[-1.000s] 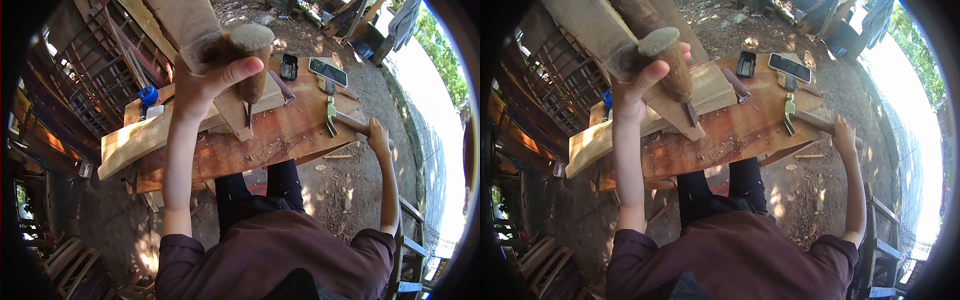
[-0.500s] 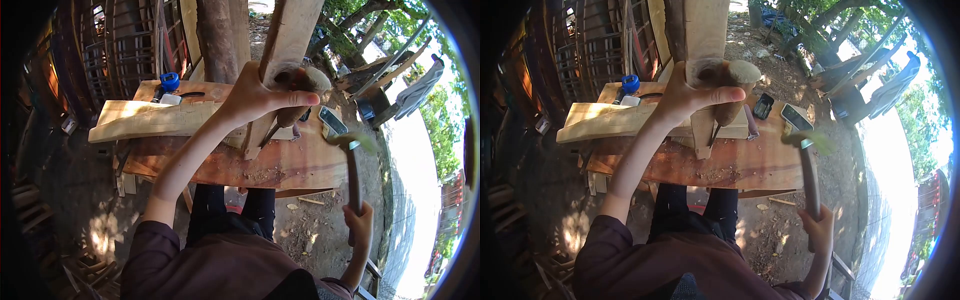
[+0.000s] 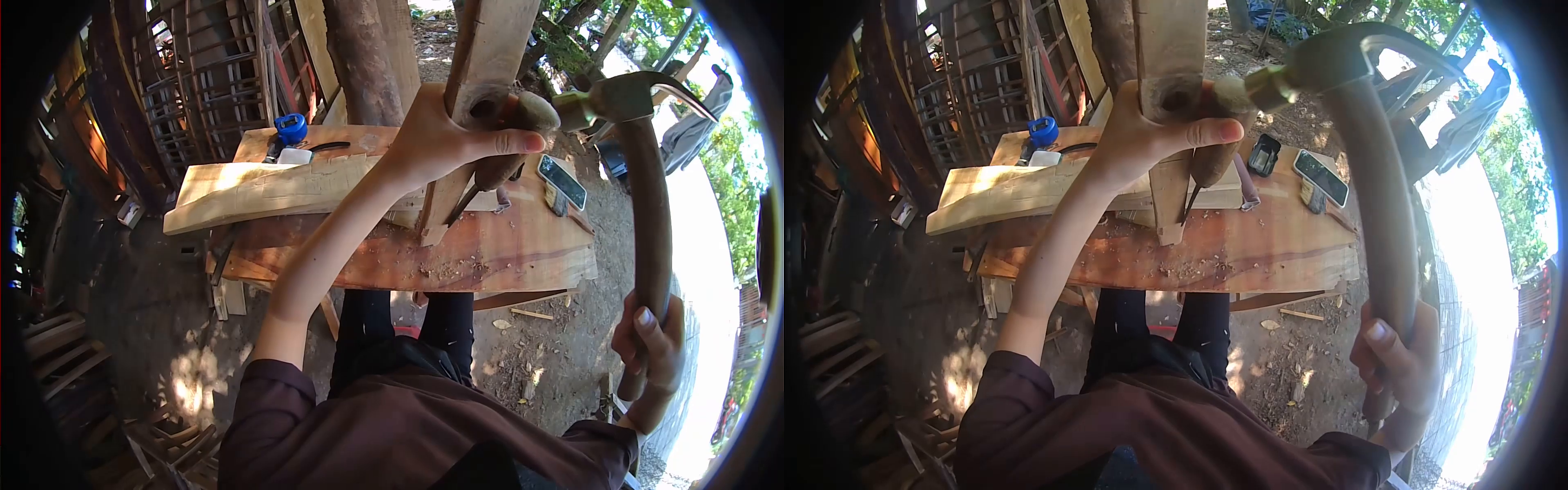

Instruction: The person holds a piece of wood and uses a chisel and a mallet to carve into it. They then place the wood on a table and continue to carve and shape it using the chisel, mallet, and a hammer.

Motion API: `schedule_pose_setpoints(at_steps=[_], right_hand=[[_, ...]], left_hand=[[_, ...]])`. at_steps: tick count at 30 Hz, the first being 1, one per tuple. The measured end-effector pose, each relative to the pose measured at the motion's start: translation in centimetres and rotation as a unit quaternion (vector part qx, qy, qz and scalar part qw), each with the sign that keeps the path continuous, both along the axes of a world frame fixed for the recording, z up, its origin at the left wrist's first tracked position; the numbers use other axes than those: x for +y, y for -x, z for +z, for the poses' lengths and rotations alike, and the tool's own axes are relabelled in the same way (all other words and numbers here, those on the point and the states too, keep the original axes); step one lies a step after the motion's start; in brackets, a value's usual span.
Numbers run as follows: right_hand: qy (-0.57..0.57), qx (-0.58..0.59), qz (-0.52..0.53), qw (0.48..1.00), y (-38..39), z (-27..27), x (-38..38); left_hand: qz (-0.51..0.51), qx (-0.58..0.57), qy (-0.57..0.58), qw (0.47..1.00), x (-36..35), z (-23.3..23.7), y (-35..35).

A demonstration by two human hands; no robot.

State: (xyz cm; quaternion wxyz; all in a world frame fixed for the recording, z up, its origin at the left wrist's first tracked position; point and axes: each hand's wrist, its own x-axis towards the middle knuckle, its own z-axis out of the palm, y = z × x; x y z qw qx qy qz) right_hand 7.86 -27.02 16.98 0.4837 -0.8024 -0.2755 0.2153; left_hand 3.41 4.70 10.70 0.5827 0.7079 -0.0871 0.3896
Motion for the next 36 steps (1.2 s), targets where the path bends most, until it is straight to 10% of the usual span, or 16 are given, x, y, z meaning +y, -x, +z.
schedule_pose_setpoints(at_steps=[4,6,8,9,12,13,16,36], right_hand=[[-0.135,-0.112,-0.024,0.984,-0.6,0.3,-1.8],[-0.315,-0.154,-0.273,0.896,-0.7,-0.5,-0.3],[-0.349,-0.088,0.009,0.933,-4.2,0.1,-3.1],[-0.331,-0.137,-0.133,0.924,-2.7,0.5,-0.8],[-0.087,-0.273,-0.132,0.949,-2.5,-0.7,-1.1],[-0.028,-0.154,0.01,0.988,-1.8,0.6,-1.2],[0.113,-0.121,-0.009,0.986,-1.8,-0.9,-2.5],[-0.107,-0.111,0.012,0.988,-1.5,0.6,-1.8]], left_hand=[[0.008,0.013,-0.017,1.0,0.3,0.0,0.2],[0.009,-0.003,-0.029,1.0,-0.1,-0.1,0.0],[0.005,-0.002,-0.032,0.999,-0.3,-0.3,-0.4],[0.006,-0.007,-0.036,0.999,-0.5,-0.3,-0.6],[0.011,0.005,-0.046,0.999,-0.8,-0.1,-0.4],[0.014,0.007,-0.046,0.999,-0.8,0.1,-0.4],[0.029,0.017,-0.039,0.999,-0.7,0.3,-0.4],[0.03,-0.012,-0.065,0.997,-0.6,-0.3,-0.8]])
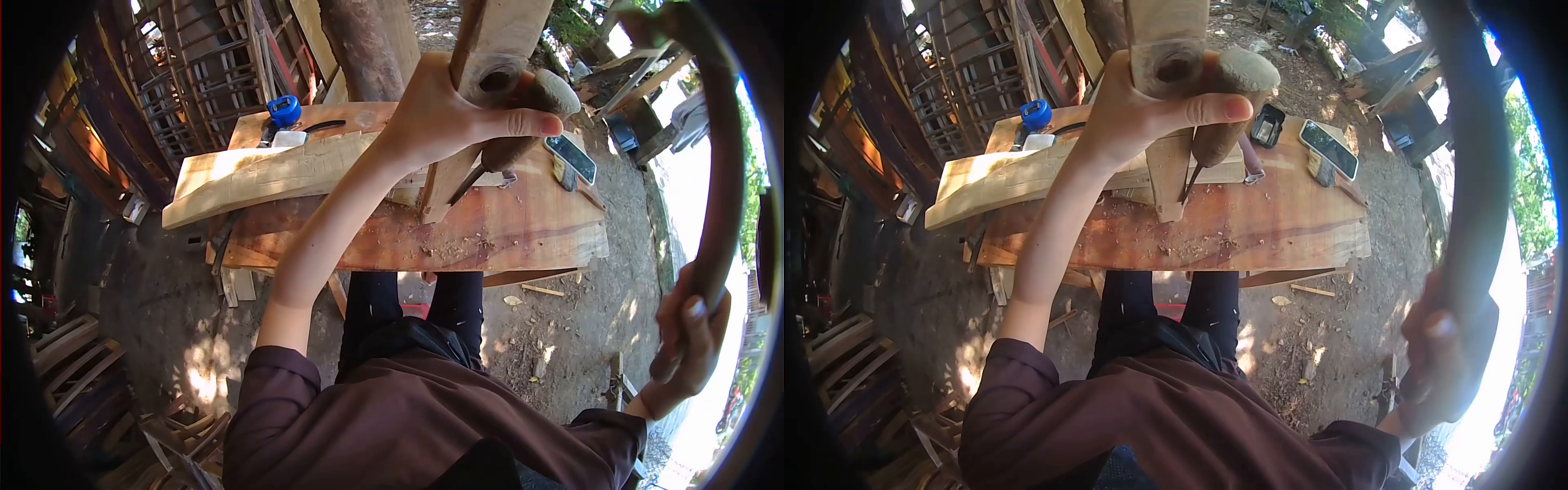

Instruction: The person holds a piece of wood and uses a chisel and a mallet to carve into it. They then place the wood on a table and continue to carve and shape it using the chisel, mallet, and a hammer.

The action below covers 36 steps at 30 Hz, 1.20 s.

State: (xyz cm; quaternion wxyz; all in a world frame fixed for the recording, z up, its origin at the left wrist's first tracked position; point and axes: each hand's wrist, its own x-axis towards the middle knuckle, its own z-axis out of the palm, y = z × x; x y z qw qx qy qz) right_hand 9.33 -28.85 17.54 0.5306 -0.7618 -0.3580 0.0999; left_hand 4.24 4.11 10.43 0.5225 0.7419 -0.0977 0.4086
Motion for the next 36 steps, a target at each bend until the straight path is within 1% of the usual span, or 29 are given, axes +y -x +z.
schedule_pose_setpoints(at_steps=[3,4,6,7,8,10,12,14,15,16,18,19,20,22,23,24,26,27,28,30,31,33,34,36], right_hand=[[-0.073,-0.02,-0.042,0.996,0.2,0.4,0.5],[-0.075,-0.011,-0.139,0.987,0.7,-0.5,1.5],[0.067,0.008,-0.008,0.998,-0.2,-0.4,1.4],[0.116,0.035,0.017,0.992,-0.2,-0.6,1.8],[0.165,0.055,-0.038,0.984,0.7,-1.1,2.4],[0.149,0.047,-0.039,0.987,-0.4,-1.0,1.6],[0.091,0.026,-0.014,0.995,-0.5,0.0,1.2],[0.028,-0.019,-0.045,0.998,-0.7,0.6,0.8],[0.007,-0.057,-0.084,0.995,-0.4,0.8,1.1],[0.007,-0.057,-0.085,0.995,-0.4,0.3,1.4],[-0.077,-0.021,-0.077,0.994,-0.8,-1.5,1.8],[-0.006,-0.021,-0.025,0.999,-0.9,-1.8,1.5],[0.079,0.012,0.007,0.997,-0.6,-1.6,1.5],[0.162,0.063,-0.015,0.985,0.8,-1.8,2.4],[0.116,0.079,-0.005,0.99,0.5,-2.0,2.0],[0.098,0.081,0.007,0.992,0.1,-1.9,1.4],[0.045,0.034,0.008,0.998,0.1,-1.3,0.8],[0.015,0.029,-0.02,0.999,0.4,-0.8,0.7],[-0.038,0.008,-0.036,0.999,0.5,-0.7,0.7],[-0.12,0.025,-0.045,0.991,-0.2,-1.4,1.1],[-0.12,0.024,-0.044,0.992,-0.5,-1.7,1.4],[0.032,-0.024,-0.021,0.999,-0.6,-2.2,2.0],[0.056,0.064,-0.009,0.996,-0.1,-2.3,2.3],[0.138,0.091,-0.023,0.986,0.5,-2.6,2.6]], left_hand=[[-0.003,0.011,0.01,1.0,0.1,-0.1,0.2],[-0.002,0.02,0.022,1.0,0.0,-0.1,0.2],[-0.009,0.01,0.04,0.999,-0.1,-0.2,0.1],[-0.014,-0.001,0.057,0.998,-0.1,-0.2,0.1],[-0.015,0.0,0.055,0.998,0.0,-0.2,0.1],[-0.019,-0.003,0.042,0.999,0.2,-0.3,0.2],[-0.019,0.003,0.041,0.999,0.1,-0.4,0.4],[-0.017,0.007,0.043,0.999,0.0,-0.4,0.4],[-0.021,0.001,0.046,0.999,0.0,-0.5,0.3],[-0.024,-0.007,0.048,0.999,0.1,-0.5,0.3],[-0.018,-0.01,0.047,0.999,0.2,-0.5,0.2],[-0.014,-0.011,0.045,0.999,0.2,-0.6,0.2],[-0.016,-0.009,0.044,0.999,0.2,-0.7,0.1],[-0.014,-0.003,0.04,0.999,0.2,-0.8,0.0],[-0.016,-0.002,0.037,0.999,0.3,-0.8,-0.1],[-0.023,-0.007,0.048,0.999,0.4,-0.9,-0.1],[-0.032,-0.01,0.059,0.998,0.4,-1.0,-0.2],[-0.031,-0.012,0.051,0.998,0.3,-1.0,-0.2],[-0.029,-0.015,0.044,0.998,0.3,-1.0,-0.2],[-0.023,-0.015,0.046,0.999,0.3,-1.0,-0.1],[-0.018,-0.012,0.047,0.999,0.3,-1.0,-0.1],[-0.025,-0.013,0.047,0.999,0.7,-1.2,-0.4],[-0.033,-0.013,0.047,0.998,0.8,-1.4,-0.5],[-0.037,-0.004,0.057,0.998,0.8,-1.6,-0.4]])
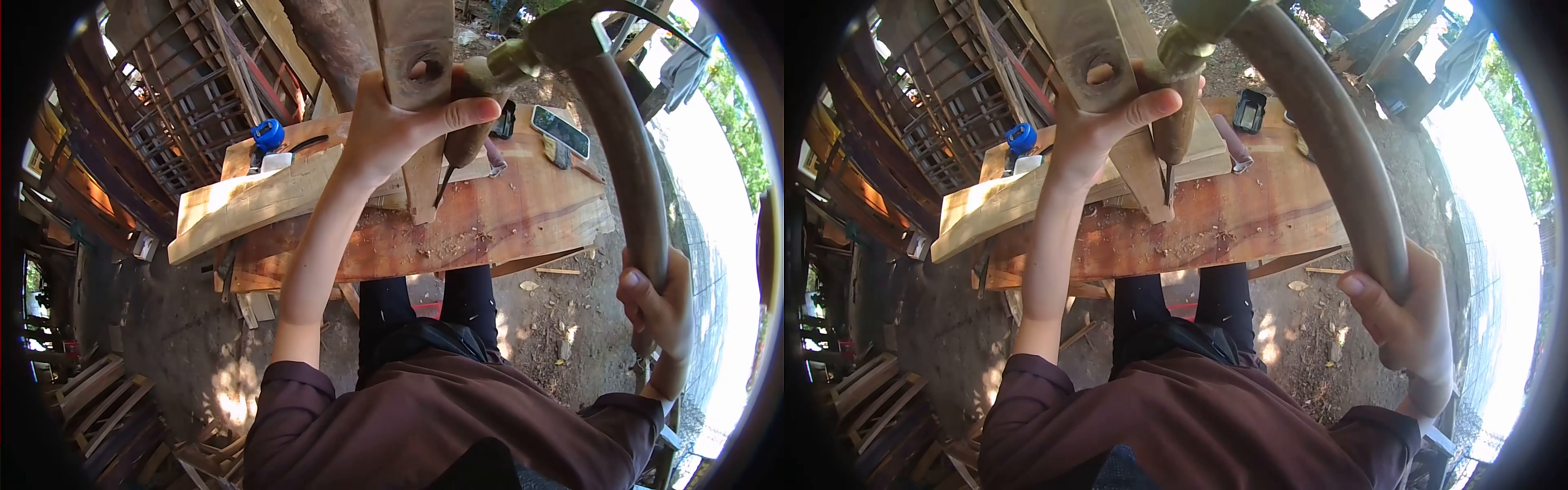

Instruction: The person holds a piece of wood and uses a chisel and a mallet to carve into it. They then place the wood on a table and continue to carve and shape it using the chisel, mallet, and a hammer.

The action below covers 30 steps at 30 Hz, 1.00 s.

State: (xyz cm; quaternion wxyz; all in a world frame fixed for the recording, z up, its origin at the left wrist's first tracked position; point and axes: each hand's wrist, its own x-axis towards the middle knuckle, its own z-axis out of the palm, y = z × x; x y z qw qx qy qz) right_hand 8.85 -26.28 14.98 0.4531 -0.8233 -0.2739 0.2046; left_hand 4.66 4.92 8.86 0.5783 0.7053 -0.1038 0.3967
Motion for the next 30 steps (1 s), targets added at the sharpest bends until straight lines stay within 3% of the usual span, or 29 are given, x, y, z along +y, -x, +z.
schedule_pose_setpoints(at_steps=[2,6,8,10,12,15,17,22,24,26,28,30], right_hand=[[-0.024,0.021,0.005,0.999,-0.7,0.4,-1.1],[-0.143,-0.108,-0.05,0.983,-0.2,1.2,-0.9],[-0.215,-0.118,0.007,0.969,-0.8,0.3,-0.3],[-0.146,-0.128,0.001,0.981,-0.1,-0.4,0.7],[-0.04,0.029,0.062,0.997,-0.4,-0.3,-0.2],[-0.026,-0.001,0.034,0.999,0.0,-0.1,-0.2],[-0.081,0.022,0.025,0.996,0.0,0.4,-1.2],[-0.196,-0.128,-0.035,0.972,0.0,0.7,0.0],[-0.172,-0.129,-0.032,0.976,-0.4,-0.2,0.6],[-0.045,-0.014,0.045,0.998,-0.5,-0.5,-0.2],[0.004,-0.032,0.029,0.999,0.0,-0.7,0.5],[-0.025,0.01,0.029,0.999,0.2,0.1,-0.2]], left_hand=[[-0.006,0.012,0.008,1.0,-0.1,-0.1,0.1],[-0.013,0.009,0.02,1.0,0.0,-0.3,0.1],[-0.014,0.009,0.011,1.0,0.1,-0.4,0.0],[-0.011,0.012,0.009,1.0,0.0,-0.4,-0.1],[-0.009,0.002,0.006,1.0,-0.3,-0.4,0.0],[-0.012,0.003,0.014,1.0,-0.3,-0.2,0.1],[-0.018,0.014,0.029,0.999,-0.3,-0.4,0.2],[-0.008,0.028,0.014,0.999,-0.1,-0.7,0.2],[-0.003,0.029,0.015,0.999,0.1,-0.8,0.0],[-0.002,0.03,0.012,0.999,0.2,-1.0,-0.1],[-0.032,0.038,0.03,0.998,0.2,-1.2,-0.2],[-0.024,0.039,0.03,0.998,0.0,-1.0,0.2]])
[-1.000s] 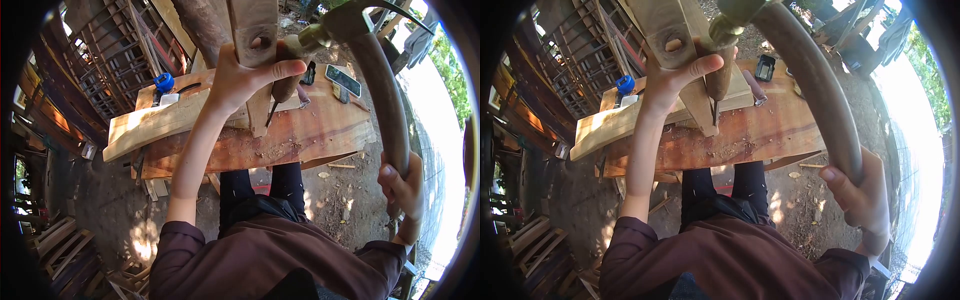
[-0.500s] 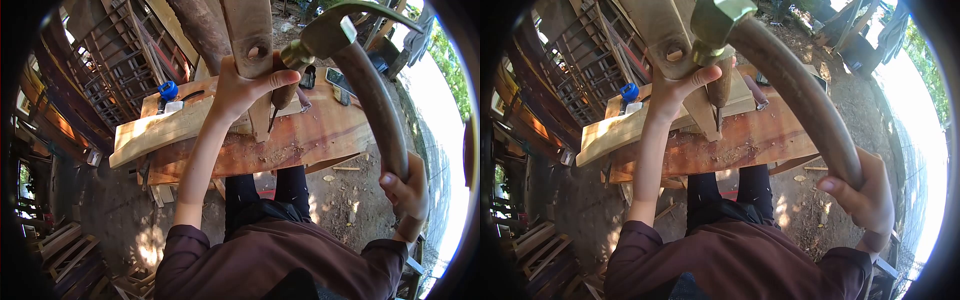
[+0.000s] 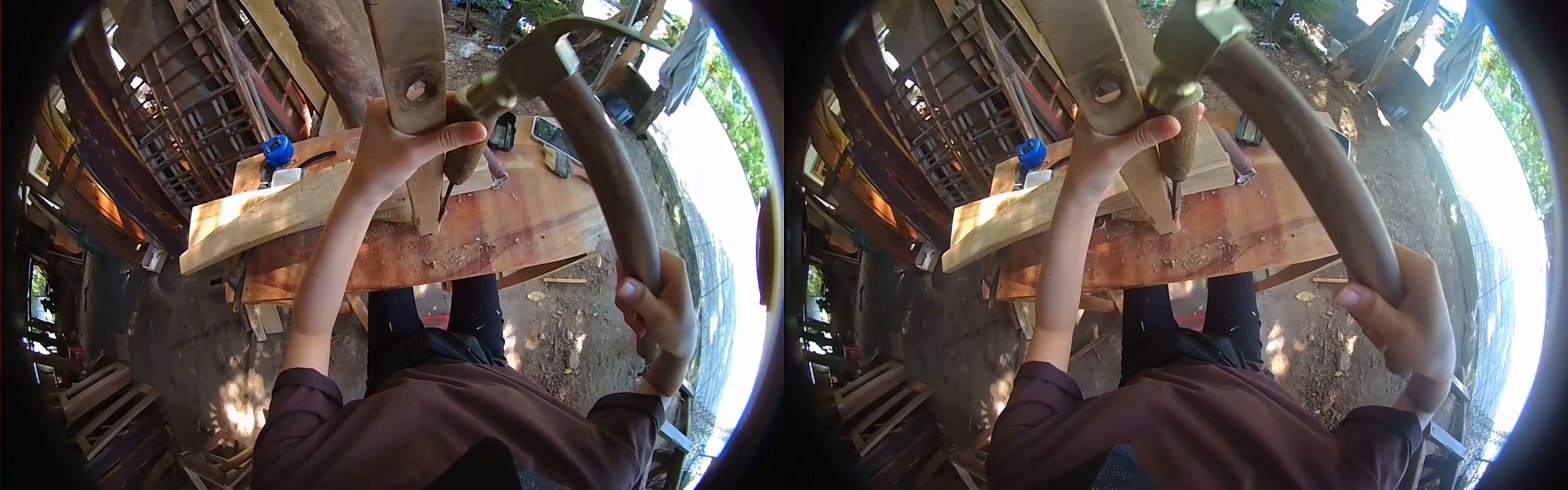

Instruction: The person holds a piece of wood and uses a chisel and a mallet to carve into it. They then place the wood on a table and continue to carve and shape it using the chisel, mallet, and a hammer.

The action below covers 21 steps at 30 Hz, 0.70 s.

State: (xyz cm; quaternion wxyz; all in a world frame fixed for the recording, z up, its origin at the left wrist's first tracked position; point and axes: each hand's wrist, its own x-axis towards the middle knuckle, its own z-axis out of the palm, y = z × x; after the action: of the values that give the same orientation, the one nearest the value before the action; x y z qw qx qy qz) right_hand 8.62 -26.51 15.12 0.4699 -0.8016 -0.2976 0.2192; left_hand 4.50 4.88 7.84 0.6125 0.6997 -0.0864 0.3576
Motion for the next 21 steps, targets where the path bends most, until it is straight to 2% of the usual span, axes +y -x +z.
schedule_pose_setpoints(at_steps=[2,6,9,10,12,14,16,21], right_hand=[[-0.029,0.042,0.001,0.999,-0.1,0.5,-0.6],[-0.163,-0.176,-0.099,0.966,-0.3,0.3,0.0],[-0.128,-0.099,-0.062,0.985,-0.1,-0.5,0.7],[-0.086,-0.003,-0.001,0.996,-0.5,-0.5,0.4],[0.006,-0.001,-0.029,1.0,0.3,-1.0,1.2],[-0.007,0.002,-0.012,1.0,-0.3,-1.1,0.6],[-0.07,0.055,0.008,0.996,-0.3,-0.7,0.3],[-0.138,-0.045,-0.062,0.988,-0.2,-0.8,-0.4]], left_hand=[[0.009,0.0,-0.001,1.0,0.1,0.1,0.0],[0.007,-0.002,-0.002,1.0,0.4,-0.3,-0.3],[0.012,0.001,-0.007,1.0,0.5,-0.5,-0.3],[0.016,0.002,-0.012,1.0,0.5,-0.4,-0.3],[0.008,0.002,-0.011,1.0,0.2,-0.2,-0.2],[0.0,0.005,-0.01,1.0,0.1,-0.2,-0.1],[0.017,0.001,-0.02,1.0,0.0,-0.2,0.0],[0.027,-0.015,-0.018,0.999,-0.2,-0.3,0.0]])
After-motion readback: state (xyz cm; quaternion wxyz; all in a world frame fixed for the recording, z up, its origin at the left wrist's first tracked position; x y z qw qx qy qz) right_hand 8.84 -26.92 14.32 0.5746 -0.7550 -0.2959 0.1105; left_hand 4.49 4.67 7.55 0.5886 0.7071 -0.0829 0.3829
